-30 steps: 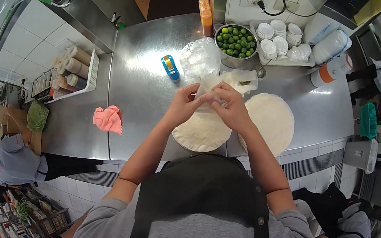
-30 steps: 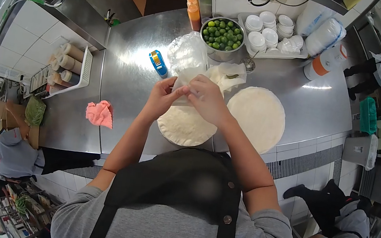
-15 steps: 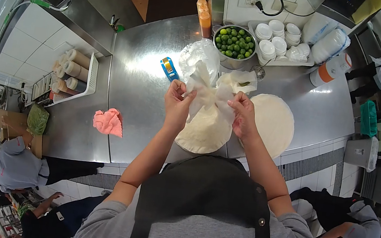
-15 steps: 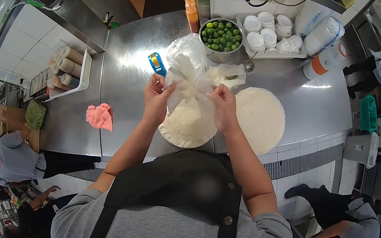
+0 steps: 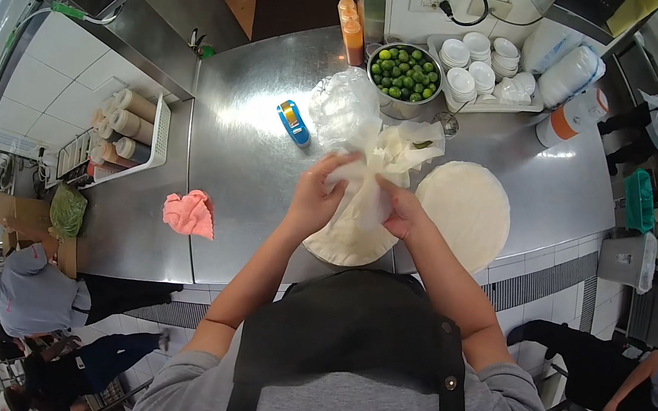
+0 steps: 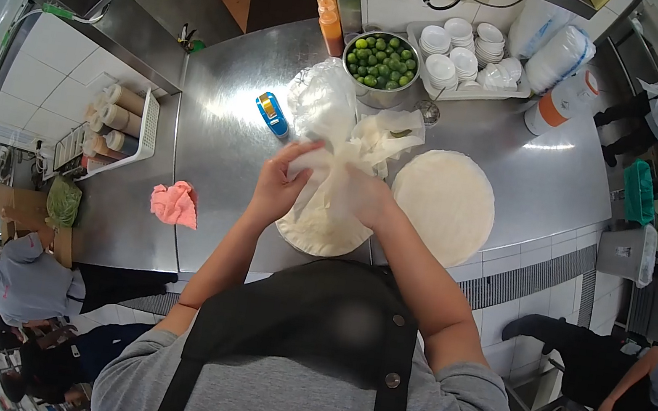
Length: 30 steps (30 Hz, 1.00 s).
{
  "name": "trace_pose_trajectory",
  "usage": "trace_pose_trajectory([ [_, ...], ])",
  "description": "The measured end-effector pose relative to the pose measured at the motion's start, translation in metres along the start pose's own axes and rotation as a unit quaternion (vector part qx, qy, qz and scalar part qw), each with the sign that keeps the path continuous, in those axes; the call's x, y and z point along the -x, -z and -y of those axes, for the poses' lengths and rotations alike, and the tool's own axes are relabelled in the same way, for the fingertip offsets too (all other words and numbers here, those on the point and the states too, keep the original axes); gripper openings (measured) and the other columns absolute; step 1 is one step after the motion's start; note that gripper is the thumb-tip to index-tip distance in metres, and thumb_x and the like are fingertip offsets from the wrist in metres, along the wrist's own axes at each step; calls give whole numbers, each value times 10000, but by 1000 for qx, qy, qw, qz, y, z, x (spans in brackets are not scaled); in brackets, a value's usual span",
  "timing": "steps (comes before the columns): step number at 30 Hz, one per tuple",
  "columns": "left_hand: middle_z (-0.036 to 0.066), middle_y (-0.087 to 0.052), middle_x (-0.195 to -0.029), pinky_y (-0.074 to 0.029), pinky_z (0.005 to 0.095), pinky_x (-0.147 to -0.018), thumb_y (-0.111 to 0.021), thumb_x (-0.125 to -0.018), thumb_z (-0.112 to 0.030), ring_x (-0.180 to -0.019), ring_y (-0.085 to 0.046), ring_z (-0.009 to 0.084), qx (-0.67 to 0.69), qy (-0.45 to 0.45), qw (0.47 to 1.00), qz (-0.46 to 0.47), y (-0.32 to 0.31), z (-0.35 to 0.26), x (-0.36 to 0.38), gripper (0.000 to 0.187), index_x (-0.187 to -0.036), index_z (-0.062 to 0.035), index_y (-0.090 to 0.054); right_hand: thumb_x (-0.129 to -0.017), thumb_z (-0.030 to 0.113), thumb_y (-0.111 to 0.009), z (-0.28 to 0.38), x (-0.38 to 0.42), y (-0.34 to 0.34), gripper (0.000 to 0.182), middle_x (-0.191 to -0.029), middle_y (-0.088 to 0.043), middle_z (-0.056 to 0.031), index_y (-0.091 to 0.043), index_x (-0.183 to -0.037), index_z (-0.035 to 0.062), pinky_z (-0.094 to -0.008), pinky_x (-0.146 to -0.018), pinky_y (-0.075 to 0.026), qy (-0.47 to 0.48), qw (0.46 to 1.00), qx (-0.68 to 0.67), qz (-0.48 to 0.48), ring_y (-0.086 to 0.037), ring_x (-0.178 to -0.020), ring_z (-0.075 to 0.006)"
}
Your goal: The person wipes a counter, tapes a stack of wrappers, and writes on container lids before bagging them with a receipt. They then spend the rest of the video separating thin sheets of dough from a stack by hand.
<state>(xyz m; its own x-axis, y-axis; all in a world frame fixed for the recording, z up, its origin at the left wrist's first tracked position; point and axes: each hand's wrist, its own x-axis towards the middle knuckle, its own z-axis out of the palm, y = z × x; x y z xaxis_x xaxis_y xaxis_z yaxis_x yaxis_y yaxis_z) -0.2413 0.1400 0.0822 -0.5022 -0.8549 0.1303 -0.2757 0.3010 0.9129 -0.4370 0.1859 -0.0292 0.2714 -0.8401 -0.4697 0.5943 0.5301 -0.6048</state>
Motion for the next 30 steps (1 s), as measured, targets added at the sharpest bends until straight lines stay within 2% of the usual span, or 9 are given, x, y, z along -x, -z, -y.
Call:
trace_pose_trajectory([
  [2,171,-605,-1260,-488,316,-962,-667,-788,128,-1144,-610,231,24,-5,994,-105,3,-10,-1,558,-1320,-28,-606,-946,264,-690,21,15,-34,398,-1058,-692,-73,-583,-1241,19,-379,-795,-587,65,978,-145,-136,-699,-933,-226],
  [3,171,-605,-1260,-488,316,-962,-667,-788,128,-1144,-610,231,23,-4,994,-105,2,-5,-1,558,-1320,-28,-606,-946,264,-690,22,15,-37,398,-1058,-692,-73,-583,-1241,19,-379,-795,-587,64,978,-145,-135,-699,-933,-226],
  [8,122,-546,-1333,-503,301,-981,-716,-834,77,-1159,-583,186,153,11,946,-286,3,5,-6,597,-1390,12,-509,-957,217,-673,8,7,-21,360,-1044,-687,-67,-578,-1218,-11,-327,-769,-574,211,945,-42,-246,-687,-888,-185],
  [12,98,-547,-1318,-532,286,-939,-700,-852,85,-1133,-594,166,178,-5,938,-297,28,-5,-15,621,-1423,9,-466,-953,192,-678,11,28,-20,343,-1031,-681,-54,-584,-1207,-18,-296,-781,-548,219,930,28,-294,-662,-874,-152],
  [14,95,-569,-1287,-525,278,-924,-658,-845,114,-1122,-600,160,172,8,945,-279,38,-16,-13,590,-1402,12,-497,-951,189,-678,21,46,-29,280,-885,-656,11,-643,-1137,-18,-265,-745,-509,302,883,222,-283,-636,-796,-116],
  [17,98,-590,-1276,-512,264,-908,-590,-796,149,-1116,-603,146,149,43,974,-168,49,-16,-9,578,-1356,12,-556,-933,184,-697,37,70,-28,328,-999,-689,-26,-640,-1175,-29,-281,-817,-520,398,853,274,-197,-641,-854,-111],
  [23,114,-623,-1273,-483,277,-947,-538,-696,114,-1135,-604,177,103,65,990,-65,29,-2,-12,581,-1258,16,-645,-926,204,-708,93,114,-43,345,-1061,-697,-56,-647,-1181,-21,-279,-823,-532,208,935,244,-151,-653,-901,-105],
  [27,139,-638,-1263,-483,288,-957,-530,-697,97,-1144,-606,198,59,84,994,-49,19,21,-15,575,-1250,3,-655,-930,221,-707,109,128,-41,369,-1051,-698,-65,-627,-1211,-5,-290,-754,-565,186,960,165,-127,-670,-889,-114],
  [30,144,-638,-1267,-507,285,-921,-528,-698,93,-1143,-605,193,75,95,991,-55,18,22,-11,581,-1258,-3,-653,-933,222,-700,117,150,-35,364,-1058,-694,-85,-618,-1209,-1,-325,-695,-603,246,958,61,-131,-692,-882,-150],
])
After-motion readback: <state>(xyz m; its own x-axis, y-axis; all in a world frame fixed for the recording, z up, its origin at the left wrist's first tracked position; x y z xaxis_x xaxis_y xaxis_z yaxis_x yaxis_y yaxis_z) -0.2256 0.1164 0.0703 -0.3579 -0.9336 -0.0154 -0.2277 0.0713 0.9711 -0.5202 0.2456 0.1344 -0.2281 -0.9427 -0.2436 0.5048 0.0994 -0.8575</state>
